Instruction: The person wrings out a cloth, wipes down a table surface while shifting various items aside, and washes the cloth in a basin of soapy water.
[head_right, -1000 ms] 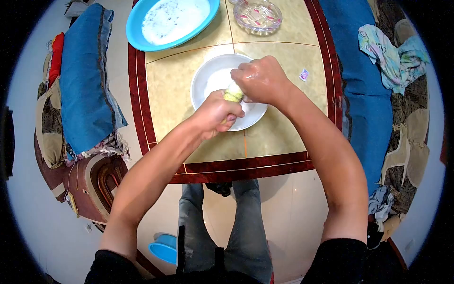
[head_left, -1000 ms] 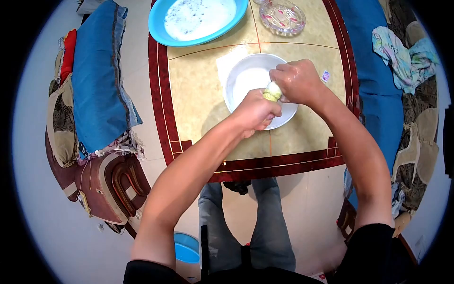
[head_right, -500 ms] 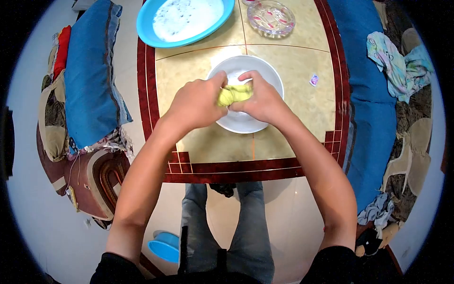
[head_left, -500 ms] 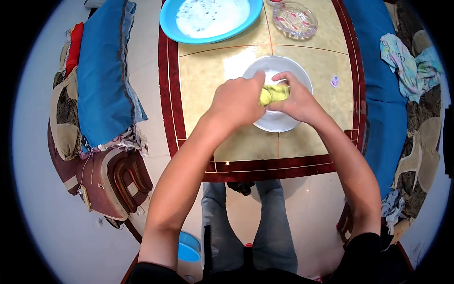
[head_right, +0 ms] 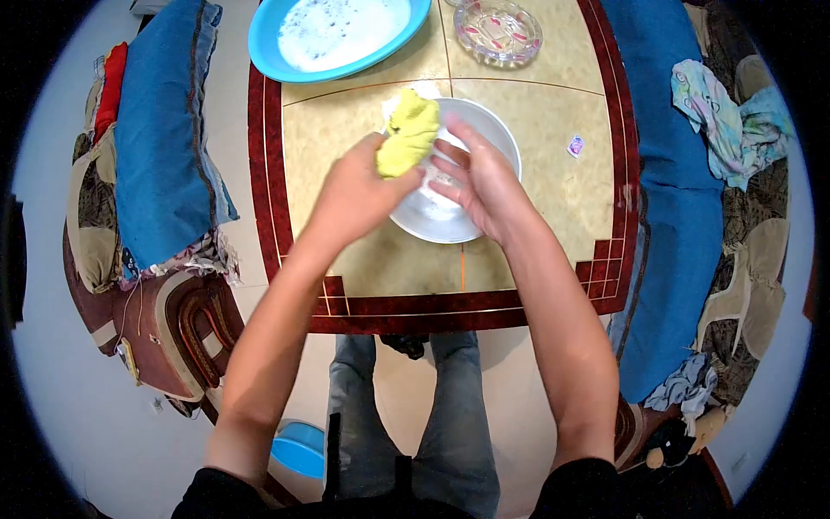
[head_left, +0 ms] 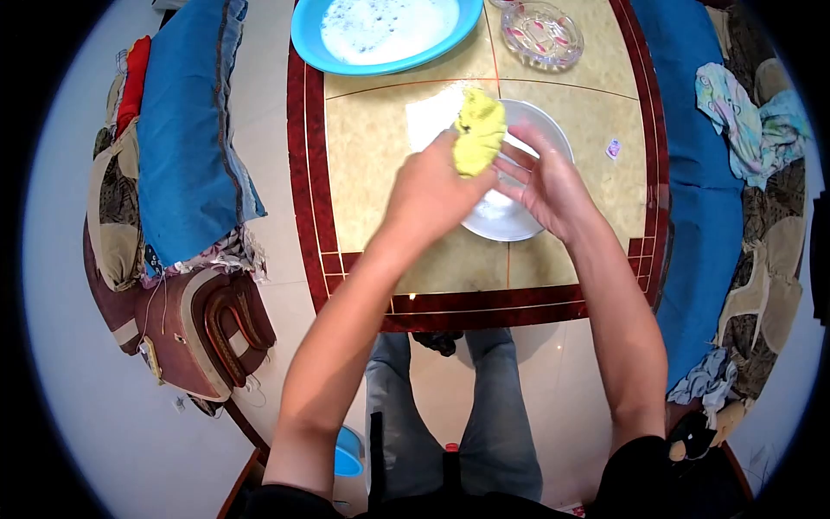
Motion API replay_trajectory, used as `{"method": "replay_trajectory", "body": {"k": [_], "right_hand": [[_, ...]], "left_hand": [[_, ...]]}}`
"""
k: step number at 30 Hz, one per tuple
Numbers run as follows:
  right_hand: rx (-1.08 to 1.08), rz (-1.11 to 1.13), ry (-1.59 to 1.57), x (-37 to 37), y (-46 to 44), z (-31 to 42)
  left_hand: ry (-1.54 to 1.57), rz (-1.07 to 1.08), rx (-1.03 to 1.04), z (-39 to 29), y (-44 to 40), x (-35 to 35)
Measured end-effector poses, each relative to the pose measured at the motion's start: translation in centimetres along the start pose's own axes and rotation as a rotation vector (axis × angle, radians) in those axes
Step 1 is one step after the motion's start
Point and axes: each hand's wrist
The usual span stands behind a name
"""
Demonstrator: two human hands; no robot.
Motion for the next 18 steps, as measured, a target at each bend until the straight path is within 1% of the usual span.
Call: {"method": "replay_trajectory", "body": {"k": [1, 2, 5, 6, 9, 10, 13, 14, 17, 18], "right_hand": [[0.051, 0.096, -0.176, 0.7, 0.8, 0.5], [0.013, 0.042, -0.167, 1.3, 1.5, 0.3], [-0.374, -0.088, 0.082, -0.2, 0.6, -1.5], [-0.451, -0.156, 0.055, -0.2, 1.1, -1.3], [-0.475, -0.303, -0.106, -0.8, 3.6, -0.2], [-0.481, -0.323, -0.143, -1.2, 4.1, 0.0], [-0.484, -0.345, -0.165, -2.5, 5.4, -0.6], [-0.450, -0.370, -0.167, -2.5, 5.7, -0.8], [-0.371, -0.316, -0.158, -2.4, 6.2, -1.2], [-0.352, -0.297, -0.104, -2.2, 6.2, -1.2]], "left_hand": [[0.026, -0.014, 0.050, -1.0, 0.5, 0.5], [-0.152, 0.127, -0.064, -2.4, 0.7, 0.5], [-0.200, 0.025, 0.165, -2.9, 1.3, 1.8], [-0.222, -0.166, 0.316, -2.3, 1.0, 2.4], [-0.008, -0.184, 0.043, -2.6, -0.3, 1.9], [-0.019, -0.093, -0.082, -3.0, -0.7, 1.4], [-0.050, 0.279, -0.130, -4.0, -0.9, 1.6], [-0.035, 0.127, 0.075, -1.9, -0.1, 4.2], [-0.005, 0.089, 0.222, -2.1, 1.1, 4.2], [0.052, 0.064, 0.241, -2.4, 1.7, 3.3]]}}
Point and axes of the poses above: each hand's wrist, its own y-axis away from the middle knuckle, its own x-axis out of the palm, z = x × y, and after that the axes turned 7 degrees about -y, right-handed
